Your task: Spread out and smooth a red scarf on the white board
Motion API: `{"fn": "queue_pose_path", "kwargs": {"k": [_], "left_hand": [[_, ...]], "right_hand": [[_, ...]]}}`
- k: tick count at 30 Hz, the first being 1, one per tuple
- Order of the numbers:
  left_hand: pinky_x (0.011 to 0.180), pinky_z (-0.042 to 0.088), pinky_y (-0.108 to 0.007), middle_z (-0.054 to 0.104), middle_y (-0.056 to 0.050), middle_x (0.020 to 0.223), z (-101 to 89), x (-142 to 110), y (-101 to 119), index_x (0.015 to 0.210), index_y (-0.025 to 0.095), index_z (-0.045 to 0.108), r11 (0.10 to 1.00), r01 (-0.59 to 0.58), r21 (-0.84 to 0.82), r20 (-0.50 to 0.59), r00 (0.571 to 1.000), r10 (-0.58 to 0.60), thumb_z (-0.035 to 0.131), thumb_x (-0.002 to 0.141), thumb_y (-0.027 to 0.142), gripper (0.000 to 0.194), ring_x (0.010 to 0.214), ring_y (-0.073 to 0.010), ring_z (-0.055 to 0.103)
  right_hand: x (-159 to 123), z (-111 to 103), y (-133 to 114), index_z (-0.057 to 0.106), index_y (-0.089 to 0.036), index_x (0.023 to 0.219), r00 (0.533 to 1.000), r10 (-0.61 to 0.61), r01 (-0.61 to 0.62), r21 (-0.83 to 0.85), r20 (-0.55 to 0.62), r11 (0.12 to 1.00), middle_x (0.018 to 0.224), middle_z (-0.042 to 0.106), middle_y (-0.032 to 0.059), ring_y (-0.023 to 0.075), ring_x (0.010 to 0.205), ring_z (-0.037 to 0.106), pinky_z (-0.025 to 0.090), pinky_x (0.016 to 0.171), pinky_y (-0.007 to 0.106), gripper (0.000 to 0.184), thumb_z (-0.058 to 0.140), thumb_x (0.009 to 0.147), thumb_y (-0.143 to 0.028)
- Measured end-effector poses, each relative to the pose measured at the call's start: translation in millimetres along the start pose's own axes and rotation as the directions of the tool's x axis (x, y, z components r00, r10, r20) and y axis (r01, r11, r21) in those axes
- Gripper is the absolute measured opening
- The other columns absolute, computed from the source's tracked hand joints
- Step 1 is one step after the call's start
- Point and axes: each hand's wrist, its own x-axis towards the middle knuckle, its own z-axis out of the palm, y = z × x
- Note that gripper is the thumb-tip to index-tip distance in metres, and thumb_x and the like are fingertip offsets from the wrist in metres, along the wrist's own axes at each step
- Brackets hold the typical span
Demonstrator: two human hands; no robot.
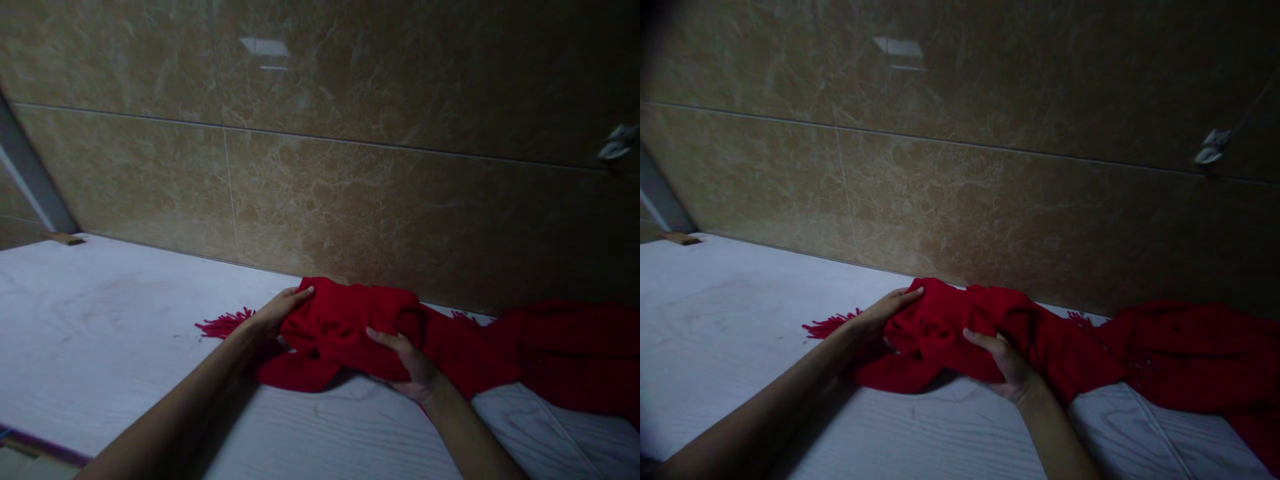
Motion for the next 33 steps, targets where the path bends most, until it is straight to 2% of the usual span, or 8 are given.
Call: {"fn": "queue_pose_path", "kwargs": {"k": [4, 9, 13, 17, 22, 26, 30, 33], "left_hand": [[0.073, 0.057, -0.027, 0.078, -0.009, 0.079, 6.6, -14, 8, 0.091, 0.014, 0.075, 0.99, 0.135, 0.04, 0.162, 0.977, -0.14, 0.076, 0.083, 0.041, 0.028, 0.076, -0.0206, 0.074], [0.085, 0.06, -0.033, 0.079, -0.013, 0.093, 4.2, -24, 20, 0.104, 0.013, 0.072, 0.969, 0.228, -0.097, 0.236, 0.951, -0.2, 0.074, 0.083, 0.048, 0.041, 0.089, -0.0248, 0.075], [0.083, 0.061, -0.031, 0.079, -0.01, 0.09, 2.4, -27, 25, 0.106, 0.015, 0.07, 0.974, 0.024, -0.225, 0.147, 0.989, 0.01, 0.076, 0.081, 0.04, 0.035, 0.093, -0.0254, 0.076], [0.081, 0.06, -0.027, 0.079, -0.007, 0.089, 4.6, -24, 22, 0.114, 0.015, 0.066, 0.965, -0.156, -0.21, 0.154, 0.969, 0.191, 0.082, 0.065, 0.014, 0.051, 0.086, -0.0235, 0.076], [0.078, 0.059, -0.023, 0.077, -0.007, 0.105, 10.9, -21, 16, 0.128, 0.018, 0.059, 0.969, -0.133, -0.207, 0.202, 0.963, 0.176, 0.074, 0.058, 0.0, 0.073, 0.093, -0.0221, 0.075], [0.082, 0.058, -0.024, 0.075, -0.007, 0.116, 15.1, -19, 10, 0.133, 0.02, 0.056, 0.969, -0.077, -0.233, 0.274, 0.951, 0.142, 0.069, 0.055, -0.002, 0.082, 0.103, -0.0237, 0.072], [0.093, 0.054, -0.03, 0.073, -0.01, 0.118, 18.2, -17, 6, 0.131, 0.017, 0.057, 0.974, -0.104, -0.201, 0.318, 0.934, 0.166, 0.074, 0.066, 0.005, 0.068, 0.107, -0.0244, 0.07], [0.089, 0.053, -0.029, 0.075, -0.012, 0.111, 19.0, -16, 5, 0.12, 0.013, 0.065, 0.986, -0.112, -0.122, 0.327, 0.934, 0.146, 0.08, 0.072, 0.019, 0.052, 0.099, -0.0233, 0.071]], "right_hand": [[4, -8, -6, 0.075, -0.019, 0.104, 0.997, -0.058, 0.059, 0.04, -0.043, 0.997, 0.105, 0.079, 0.0083, 0.0299, 0.112, 0.07, 0.056, 0.101, 0.047, 0.033, 0.08, 0.075, -0.034], [5, -20, -15, 0.075, -0.02, 0.106, 0.992, -0.111, 0.114, 0.047, -0.066, 0.992, 0.109, 0.078, 0.0073, 0.0297, 0.118, 0.067, 0.056, 0.102, 0.047, 0.032, 0.074, 0.079, -0.037], [5, -21, -18, 0.074, -0.023, 0.11, 0.973, -0.19, 0.203, 0.098, -0.128, 0.974, 0.116, 0.076, 0.0074, 0.0305, 0.124, 0.063, 0.051, 0.107, 0.048, 0.04, 0.078, 0.076, -0.043], [9, -22, -12, 0.07, -0.024, 0.121, 0.965, -0.225, 0.237, 0.084, -0.132, 0.968, 0.124, 0.073, 0.0088, 0.0299, 0.131, 0.057, 0.046, 0.111, 0.048, 0.057, 0.079, 0.075, -0.055], [12, -24, 7, 0.062, -0.024, 0.133, 0.99, -0.144, 0.142, -0.084, -0.016, 0.986, 0.13, 0.07, 0.0094, 0.0284, 0.135, 0.053, 0.04, 0.115, 0.048, 0.072, 0.081, 0.074, -0.06], [12, -21, 17, 0.049, -0.027, 0.146, 0.975, -0.178, 0.212, -0.32, 0.13, 0.923, 0.146, 0.058, 0.009, 0.0266, 0.143, 0.043, 0.029, 0.121, 0.046, 0.086, 0.087, 0.072, -0.051], [14, -18, 21, 0.041, -0.026, 0.152, 0.946, -0.213, 0.299, -0.411, 0.243, 0.861, 0.153, 0.049, 0.0114, 0.0284, 0.147, 0.036, 0.024, 0.123, 0.047, 0.096, 0.081, 0.072, -0.064], [19, -14, 26, 0.046, -0.027, 0.149, 0.942, -0.276, 0.332, -0.427, 0.189, 0.841, 0.149, 0.054, 0.0107, 0.029, 0.144, 0.041, 0.025, 0.123, 0.048, 0.088, 0.081, 0.075, -0.06]]}}
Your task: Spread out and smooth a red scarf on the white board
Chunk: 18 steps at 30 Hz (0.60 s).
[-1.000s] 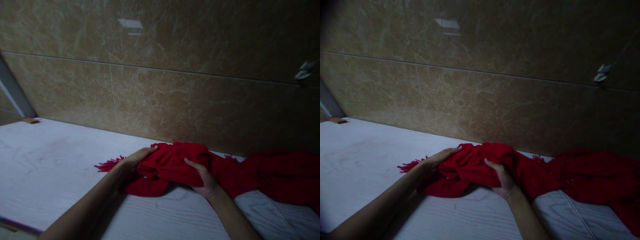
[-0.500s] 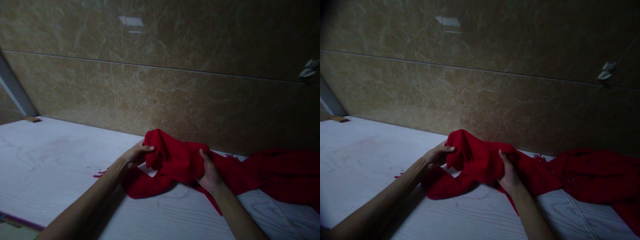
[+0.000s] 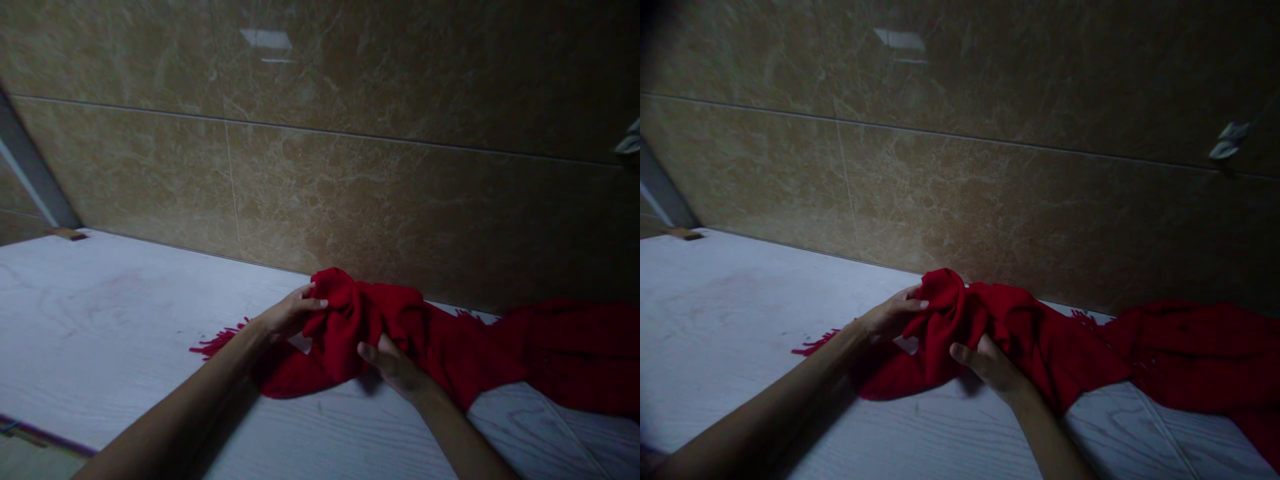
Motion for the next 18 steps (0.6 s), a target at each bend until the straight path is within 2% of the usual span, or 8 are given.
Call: {"fn": "queue_pose_path", "kwargs": {"k": [2, 4, 6, 9, 11, 13, 16, 18], "left_hand": [[0.084, 0.053, -0.028, 0.076, -0.012, 0.107, 0.4, 1, -1, 0.115, 0.011, 0.068, 0.994, 0.056, 0.097, 0.005, 0.998, -0.056, 0.083, 0.072, 0.026, 0.048, 0.091, -0.0209, 0.071], [0.084, 0.053, -0.03, 0.075, -0.012, 0.109, 1.9, 1, -2, 0.118, 0.013, 0.067, 0.974, 0.102, 0.201, -0.021, 0.995, -0.1, 0.085, 0.072, 0.029, 0.053, 0.09, -0.0202, 0.07], [0.087, 0.052, -0.032, 0.073, -0.011, 0.115, 3.4, 1, -2, 0.126, 0.016, 0.063, 0.955, 0.116, 0.271, -0.063, 0.993, -0.103, 0.086, 0.071, 0.031, 0.061, 0.096, -0.0219, 0.069], [0.092, 0.051, -0.033, 0.072, -0.011, 0.117, 1.4, 0, -3, 0.126, 0.017, 0.063, 0.943, 0.12, 0.31, -0.079, 0.992, -0.101, 0.086, 0.071, 0.04, 0.064, 0.104, -0.0235, 0.066], [0.091, 0.05, -0.032, 0.073, -0.011, 0.114, -3.3, -1, -4, 0.119, 0.016, 0.068, 0.936, 0.173, 0.307, -0.065, 0.985, -0.16, 0.084, 0.072, 0.048, 0.059, 0.103, -0.0229, 0.066], [0.083, 0.051, -0.029, 0.075, -0.01, 0.107, -8.2, -4, -7, 0.108, 0.015, 0.072, 0.92, 0.26, 0.292, -0.056, 0.965, -0.255, 0.081, 0.072, 0.057, 0.055, 0.096, -0.0214, 0.067], [0.073, 0.049, -0.026, 0.076, -0.009, 0.095, -10.7, -7, -11, 0.097, 0.014, 0.075, 0.889, 0.364, 0.278, -0.024, 0.928, -0.372, 0.082, 0.068, 0.062, 0.057, 0.082, -0.0178, 0.065], [0.067, 0.047, -0.024, 0.075, -0.006, 0.085, -8.4, -9, -12, 0.093, 0.013, 0.075, 0.864, 0.41, 0.291, -0.013, 0.905, -0.425, 0.086, 0.064, 0.057, 0.053, 0.072, -0.0141, 0.063]], "right_hand": [[4, 3, 4, 0.052, -0.028, 0.144, 0.984, -0.051, 0.046, -0.033, -0.169, 0.998, 0.144, 0.059, 0.0082, 0.029, 0.14, 0.046, 0.029, 0.121, 0.048, 0.077, 0.083, 0.076, -0.049], [9, 4, 9, 0.059, -0.028, 0.138, 0.938, -0.118, 0.095, -0.084, -0.327, 0.992, 0.136, 0.065, 0.0063, 0.0292, 0.136, 0.051, 0.034, 0.119, 0.048, 0.068, 0.083, 0.076, -0.04], [12, 1, 13, 0.063, -0.026, 0.133, 0.898, -0.141, 0.12, -0.076, -0.417, 0.99, 0.128, 0.071, 0.0058, 0.0298, 0.131, 0.055, 0.038, 0.117, 0.048, 0.061, 0.082, 0.075, -0.036], [14, -5, 15, 0.065, -0.027, 0.129, 0.863, -0.059, 0.109, 0.071, -0.501, 0.991, 0.12, 0.074, 0.004, 0.0291, 0.122, 0.063, 0.048, 0.108, 0.046, 0.059, 0.083, 0.073, -0.034], [14, -7, 11, 0.066, -0.029, 0.127, 0.837, 0.019, 0.11, 0.203, -0.547, 0.973, 0.117, 0.075, 0.0026, 0.0286, 0.113, 0.068, 0.056, 0.098, 0.044, 0.061, 0.084, 0.069, -0.033], [13, -6, 4, 0.066, -0.029, 0.124, 0.829, 0.05, 0.142, 0.297, -0.556, 0.944, 0.114, 0.076, 0.0021, 0.0288, 0.105, 0.071, 0.061, 0.086, 0.043, 0.061, 0.085, 0.066, -0.032], [13, -4, -8, 0.068, -0.027, 0.119, 0.855, 0.04, 0.188, 0.381, -0.517, 0.905, 0.108, 0.078, 0.0024, 0.0291, 0.101, 0.072, 0.063, 0.078, 0.042, 0.055, 0.085, 0.066, -0.027], [14, -6, -12, 0.071, -0.025, 0.112, 0.87, 0.062, 0.186, 0.441, -0.49, 0.878, 0.104, 0.079, 0.0028, 0.0284, 0.101, 0.072, 0.063, 0.077, 0.041, 0.045, 0.083, 0.068, -0.025]]}}
